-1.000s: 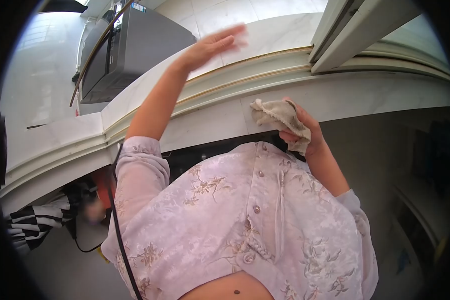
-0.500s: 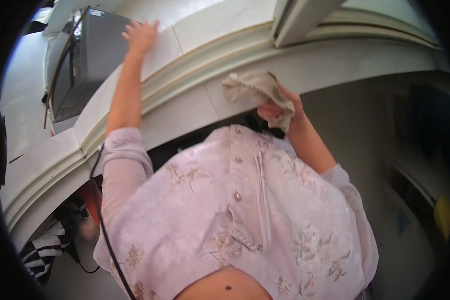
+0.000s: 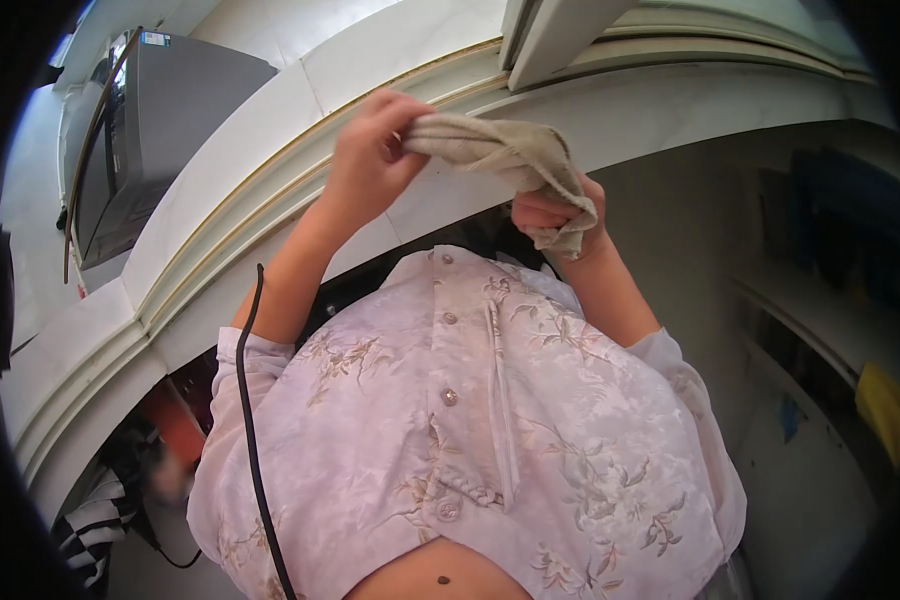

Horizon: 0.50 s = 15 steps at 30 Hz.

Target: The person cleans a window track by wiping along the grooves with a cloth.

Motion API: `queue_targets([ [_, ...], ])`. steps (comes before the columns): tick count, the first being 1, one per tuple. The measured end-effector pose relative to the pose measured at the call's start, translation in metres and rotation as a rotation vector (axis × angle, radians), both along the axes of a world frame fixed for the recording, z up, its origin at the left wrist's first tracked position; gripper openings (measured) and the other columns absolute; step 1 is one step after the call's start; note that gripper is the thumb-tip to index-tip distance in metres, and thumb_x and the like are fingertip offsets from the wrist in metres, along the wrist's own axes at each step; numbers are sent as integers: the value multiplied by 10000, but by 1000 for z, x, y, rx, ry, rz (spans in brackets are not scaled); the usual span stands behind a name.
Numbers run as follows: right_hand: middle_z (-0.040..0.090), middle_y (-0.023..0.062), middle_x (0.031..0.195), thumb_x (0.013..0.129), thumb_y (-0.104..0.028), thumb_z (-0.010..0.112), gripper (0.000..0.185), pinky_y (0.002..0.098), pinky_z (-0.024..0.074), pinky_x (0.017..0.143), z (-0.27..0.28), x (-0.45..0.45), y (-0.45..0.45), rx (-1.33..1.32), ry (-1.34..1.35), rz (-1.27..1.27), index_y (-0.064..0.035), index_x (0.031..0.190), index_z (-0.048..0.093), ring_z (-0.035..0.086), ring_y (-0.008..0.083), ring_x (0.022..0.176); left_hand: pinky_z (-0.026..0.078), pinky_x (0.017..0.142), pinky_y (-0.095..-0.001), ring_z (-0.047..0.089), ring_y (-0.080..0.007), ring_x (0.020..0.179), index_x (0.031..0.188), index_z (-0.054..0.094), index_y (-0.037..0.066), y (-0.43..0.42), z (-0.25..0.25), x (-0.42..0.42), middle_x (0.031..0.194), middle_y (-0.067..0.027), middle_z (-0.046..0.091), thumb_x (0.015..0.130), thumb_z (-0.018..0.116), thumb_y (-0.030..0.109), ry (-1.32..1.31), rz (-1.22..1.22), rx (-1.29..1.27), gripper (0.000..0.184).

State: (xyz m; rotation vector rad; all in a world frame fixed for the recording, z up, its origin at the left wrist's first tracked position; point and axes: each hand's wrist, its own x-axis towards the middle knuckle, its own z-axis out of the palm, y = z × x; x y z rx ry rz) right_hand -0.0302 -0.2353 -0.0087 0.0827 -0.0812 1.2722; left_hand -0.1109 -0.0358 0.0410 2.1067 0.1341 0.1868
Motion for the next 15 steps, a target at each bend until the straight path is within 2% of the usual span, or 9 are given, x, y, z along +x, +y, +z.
queue_targets([
  [1, 510, -9, 627, 863, -215, 410, 303, 135, 261, 351, -2, 2, -6, 11, 43, -52, 23, 1026, 505, 350, 6, 396, 438, 606, -329, 537, -262, 662, 839, 575, 65, -2, 2, 1, 779, -82, 544, 643, 637, 71, -95, 156, -35, 206],
  [2, 490, -17, 593, 860, -224, 419, 316, 139, 280, 372, -2, 2, -10, -21, 76, -75, 27, 1032, 501, 356, 9, 411, 442, 614, -329, 537, -239, 688, 822, 572, 69, -5, 1, 6, 798, -72, 550, 639, 641, 87, -165, 172, 103, 197],
  [3, 469, -26, 559, 856, -234, 427, 330, 144, 299, 392, -1, 3, -15, -53, 107, -99, 31, 1038, 497, 361, 12, 426, 442, 614, -329, 537, -239, 688, 822, 572, 69, -8, -6, 14, 798, -72, 550, 639, 641, 87, -162, 174, 102, 197],
  [5, 499, 7, 645, 845, -245, 453, 358, 157, 327, 444, 4, 6, -19, -106, 223, -123, 39, 1063, 481, 388, 22, 461, 439, 619, -326, 532, -216, 718, 806, 571, 72, -17, -26, 30, 774, -56, 558, 618, 654, 116, -375, 108, 564, 211],
  [6, 523, 31, 713, 839, -247, 466, 372, 163, 338, 468, 3, 8, -21, -107, 241, -109, 41, 1075, 473, 401, 26, 477, 429, 613, -319, 524, -210, 726, 791, 561, 82, -22, -38, 33, 738, -47, 562, 608, 633, 127, -352, 64, 622, 202],
  [9, 542, 107, 974, 829, -243, 486, 393, 173, 337, 468, -4, 8, -30, -179, 269, -182, 35, 1106, 460, 421, 34, 494, 433, 632, -313, 529, -214, 728, 892, 558, 87, -35, -42, 31, 790, -40, 583, 599, 678, 167, -140, 133, 733, 327],
  [12, 539, 126, 1027, 832, -239, 480, 387, 176, 331, 459, -16, 2, -20, -86, 189, -133, 26, 1113, 457, 424, 34, 504, 417, 600, -327, 513, -222, 670, 766, 507, 54, -41, -55, 43, 718, -71, 559, 630, 588, 93, -199, 99, 745, 163],
  [13, 541, 125, 1014, 837, -234, 472, 376, 176, 329, 455, -18, 0, -16, -151, 155, -141, 22, 1112, 457, 424, 34, 507, 410, 589, -339, 507, -224, 647, 696, 476, 61, -40, -62, 42, 635, -65, 528, 634, 546, 69, -292, 165, 670, 94],
  [15, 543, 124, 1002, 842, -229, 464, 364, 175, 327, 451, -17, -3, -7, -193, 136, -94, 18, 1110, 457, 424, 35, 510, 404, 600, -335, 508, -209, 652, 712, 509, 84, -24, -68, 29, 586, -46, 515, 653, 537, 80, -246, 212, 702, 66],
])
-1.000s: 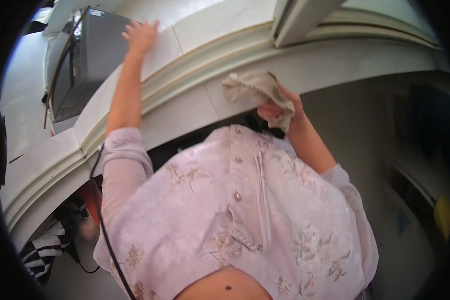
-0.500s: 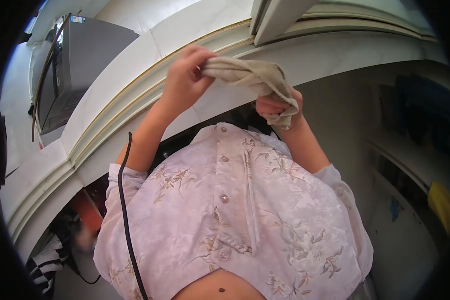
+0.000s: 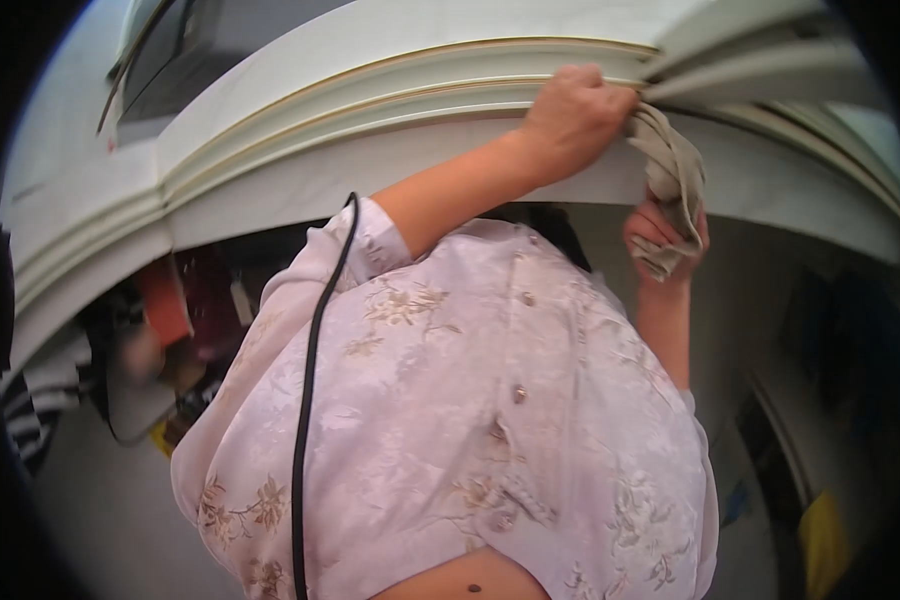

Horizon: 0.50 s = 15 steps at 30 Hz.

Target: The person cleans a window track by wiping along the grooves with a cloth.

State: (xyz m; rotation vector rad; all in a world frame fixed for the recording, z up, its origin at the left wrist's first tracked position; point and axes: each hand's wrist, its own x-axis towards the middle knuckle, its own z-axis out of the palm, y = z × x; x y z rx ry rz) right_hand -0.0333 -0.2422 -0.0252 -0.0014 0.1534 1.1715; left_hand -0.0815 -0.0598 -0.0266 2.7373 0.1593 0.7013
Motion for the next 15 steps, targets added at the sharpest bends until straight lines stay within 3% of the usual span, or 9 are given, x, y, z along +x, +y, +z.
queue_targets([
  [2, 546, 114, 978, 852, -208, 445, 348, 172, 324, 448, 0, -7, 5, -100, -145, 15, 17, 1118, 448, 431, 34, 516, 391, 621, -319, 508, -192, 653, 730, 541, 115, 11, 0, -23, 586, -24, 532, 670, 530, 91, -88, -11, -4, 65],
  [6, 545, 74, 921, 865, -197, 427, 323, 175, 362, 462, 13, -1, 35, -14, -194, 308, -8, 1126, 449, 446, 39, 543, 341, 705, -336, 510, -173, 749, 773, 575, 146, 48, 11, -104, 741, 16, 586, 648, 558, 79, -71, 278, 12, 143],
  [8, 532, 32, 877, 873, -205, 429, 305, 182, 413, 491, 45, -28, 83, -559, -562, 470, -41, 1129, 451, 470, 44, 588, 307, 779, -372, 516, -166, 818, 831, 569, 171, 80, 18, -165, 794, 38, 592, 633, 575, 71, -13, 437, 83, 222],
  [12, 542, 9, 876, 849, -209, 502, 304, 204, 473, 538, 31, -46, 132, -303, -652, 914, -71, 1117, 461, 535, 49, 694, 256, 879, -434, 523, -168, 919, 919, 577, 183, 108, 18, -224, 875, 25, 613, 669, 590, 118, 257, 721, 246, 258],
  [15, 558, 10, 901, 842, -205, 516, 274, 210, 471, 571, 28, -90, 170, -282, -616, 1030, -70, 1079, 493, 544, 49, 735, 263, 863, -425, 523, -193, 925, 955, 569, 146, 114, 15, -235, 878, -18, 598, 659, 624, 233, 274, 839, 270, 313],
])
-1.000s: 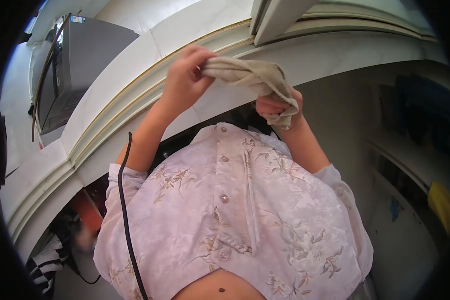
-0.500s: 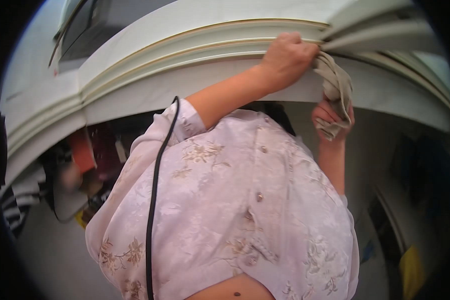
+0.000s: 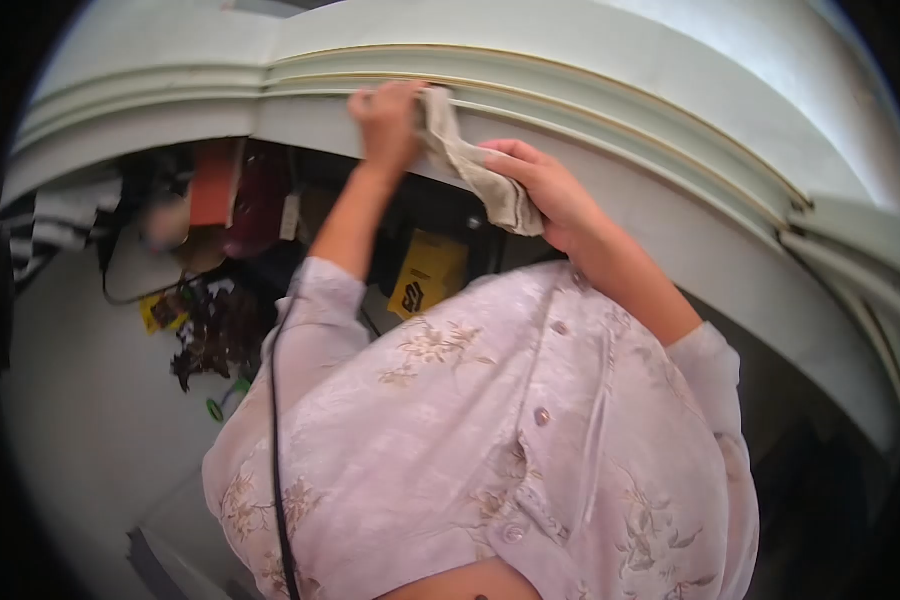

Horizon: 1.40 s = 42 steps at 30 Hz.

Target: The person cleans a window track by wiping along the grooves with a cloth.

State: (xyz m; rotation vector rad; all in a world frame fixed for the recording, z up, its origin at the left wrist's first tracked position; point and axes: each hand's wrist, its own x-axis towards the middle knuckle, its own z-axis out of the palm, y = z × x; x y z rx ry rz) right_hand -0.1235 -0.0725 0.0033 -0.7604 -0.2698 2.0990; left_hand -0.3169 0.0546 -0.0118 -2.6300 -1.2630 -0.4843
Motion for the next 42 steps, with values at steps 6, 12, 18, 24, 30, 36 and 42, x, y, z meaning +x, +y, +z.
queue_targets([
  [6, 547, -4, 920, 820, -228, 534, 327, 194, 440, 637, 14, -1, 12, 3, 37, -72, -71, 1102, 482, 522, 50, 772, 278, 823, -410, 516, -217, 881, 851, 607, 114, -23, -10, 38, 867, -28, 596, 682, 550, 252, -314, -96, -51, 225],
  [12, 518, -19, 960, 778, -211, 573, 466, 186, 395, 636, 17, -54, 61, 5, -5, 14, -91, 1206, 431, 483, 51, 792, 257, 849, -407, 451, -221, 947, 838, 636, 174, 58, -5, -77, 882, 32, 629, 710, 476, 69, -68, 281, 73, 231],
  [18, 514, -27, 940, 783, -173, 563, 461, 216, 389, 718, 11, -120, 125, 32, 1, 133, -100, 1216, 424, 482, 62, 797, 238, 876, -405, 447, -226, 957, 802, 641, 159, 102, -7, -130, 854, 16, 637, 727, 461, 78, -11, 495, 100, 211],
  [24, 508, 9, 993, 779, -116, 547, 477, 254, 401, 757, 12, -170, 164, 45, -2, 167, -104, 1232, 397, 488, 95, 866, 248, 879, -376, 454, -216, 962, 819, 618, 146, 138, -1, -178, 887, 21, 626, 757, 438, 103, 133, 572, 108, 194],
  [30, 482, 36, 1095, 795, -89, 516, 519, 271, 395, 816, 12, -200, 190, 66, -15, 167, -95, 1282, 337, 475, 119, 950, 399, 790, -379, 546, -248, 922, 951, 560, 111, 167, 12, -203, 1025, -36, 567, 819, 391, 121, 352, 724, -141, 216],
  [36, 467, 51, 1135, 803, -50, 484, 509, 288, 392, 846, -6, -215, 211, 53, -47, 176, -97, 1286, 329, 471, 138, 989, 466, 745, -378, 553, -294, 944, 996, 535, 65, 182, 20, -197, 1115, -113, 522, 823, 397, 84, 368, 857, -325, 223],
  [42, 478, 39, 1128, 813, -38, 434, 477, 272, 384, 856, -1, -184, 188, 45, -144, 234, -116, 1278, 364, 472, 121, 978, 452, 741, -405, 539, -315, 936, 974, 506, 47, 154, 15, -188, 1105, -114, 512, 811, 364, 94, 182, 739, -315, 221],
])
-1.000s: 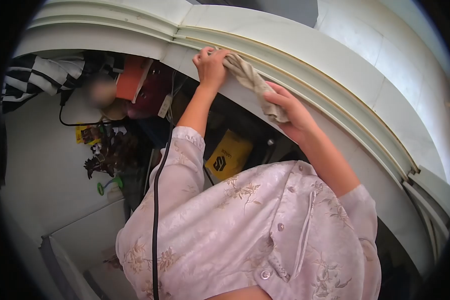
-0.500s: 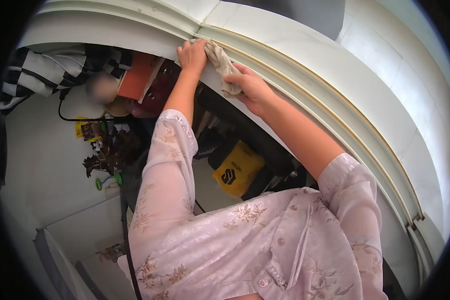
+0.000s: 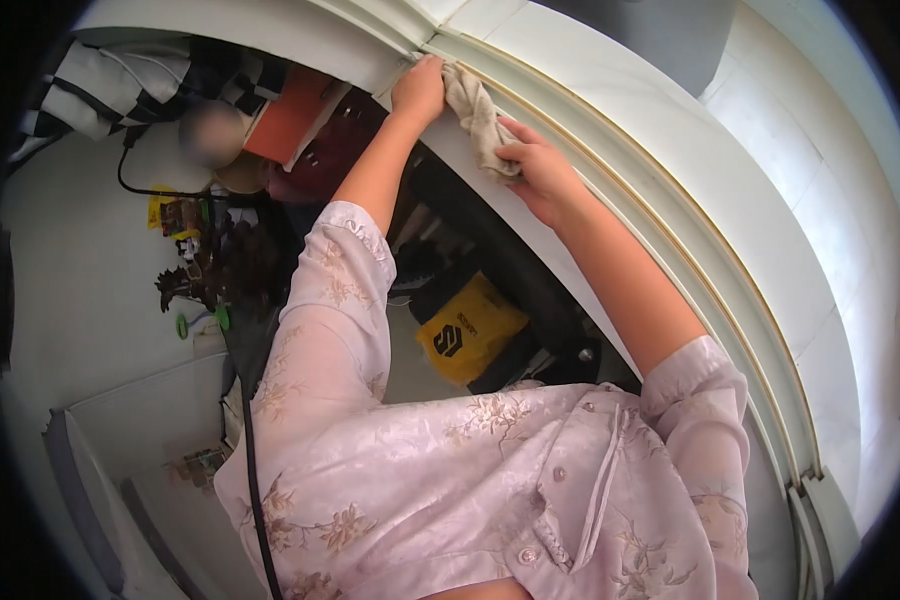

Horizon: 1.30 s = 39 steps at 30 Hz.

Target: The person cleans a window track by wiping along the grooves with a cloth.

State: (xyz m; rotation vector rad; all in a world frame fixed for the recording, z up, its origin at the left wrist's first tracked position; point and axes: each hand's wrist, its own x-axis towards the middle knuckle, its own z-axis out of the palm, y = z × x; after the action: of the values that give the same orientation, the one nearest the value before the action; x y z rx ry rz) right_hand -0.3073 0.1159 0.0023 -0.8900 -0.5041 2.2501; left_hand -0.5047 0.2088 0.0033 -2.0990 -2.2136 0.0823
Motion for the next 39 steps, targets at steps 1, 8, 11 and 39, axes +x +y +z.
queue_targets([
  [1, 478, 39, 1128, 813, -38, 434, 477, 272, 384, 856, 1, 1, -1, 1, -4, 7, -116, 1278, 364, 472, 121, 978, 451, 735, -412, 539, -314, 936, 976, 495, 51, 0, -2, -2, 1103, -114, 511, 810, 364, 90, -29, -31, 34, 215],
  [8, 486, 53, 1095, 806, -37, 425, 442, 277, 392, 843, 2, -5, 11, -6, 98, -65, -77, 1245, 393, 478, 129, 948, 454, 683, -424, 565, -322, 828, 921, 500, 61, 20, -22, -24, 993, -110, 551, 806, 372, 106, -12, -98, 186, 178],
  [11, 497, 54, 1049, 799, -33, 428, 433, 278, 410, 802, 5, 9, 6, 2, 40, -38, -87, 1228, 405, 488, 133, 908, 439, 711, -412, 540, -349, 850, 953, 538, 91, -8, -20, 6, 918, -159, 568, 771, 445, 119, -292, -117, 187, 207],
  [39, 546, 72, 858, 813, -282, 516, 313, 291, 447, 629, 8, 60, -38, -132, -186, 24, -38, 1009, 516, 524, 155, 768, 442, 755, -304, 557, -171, 829, 881, 609, 36, -52, 18, -1, 895, -68, 599, 755, 504, 102, -1836, -181, -315, 177],
])
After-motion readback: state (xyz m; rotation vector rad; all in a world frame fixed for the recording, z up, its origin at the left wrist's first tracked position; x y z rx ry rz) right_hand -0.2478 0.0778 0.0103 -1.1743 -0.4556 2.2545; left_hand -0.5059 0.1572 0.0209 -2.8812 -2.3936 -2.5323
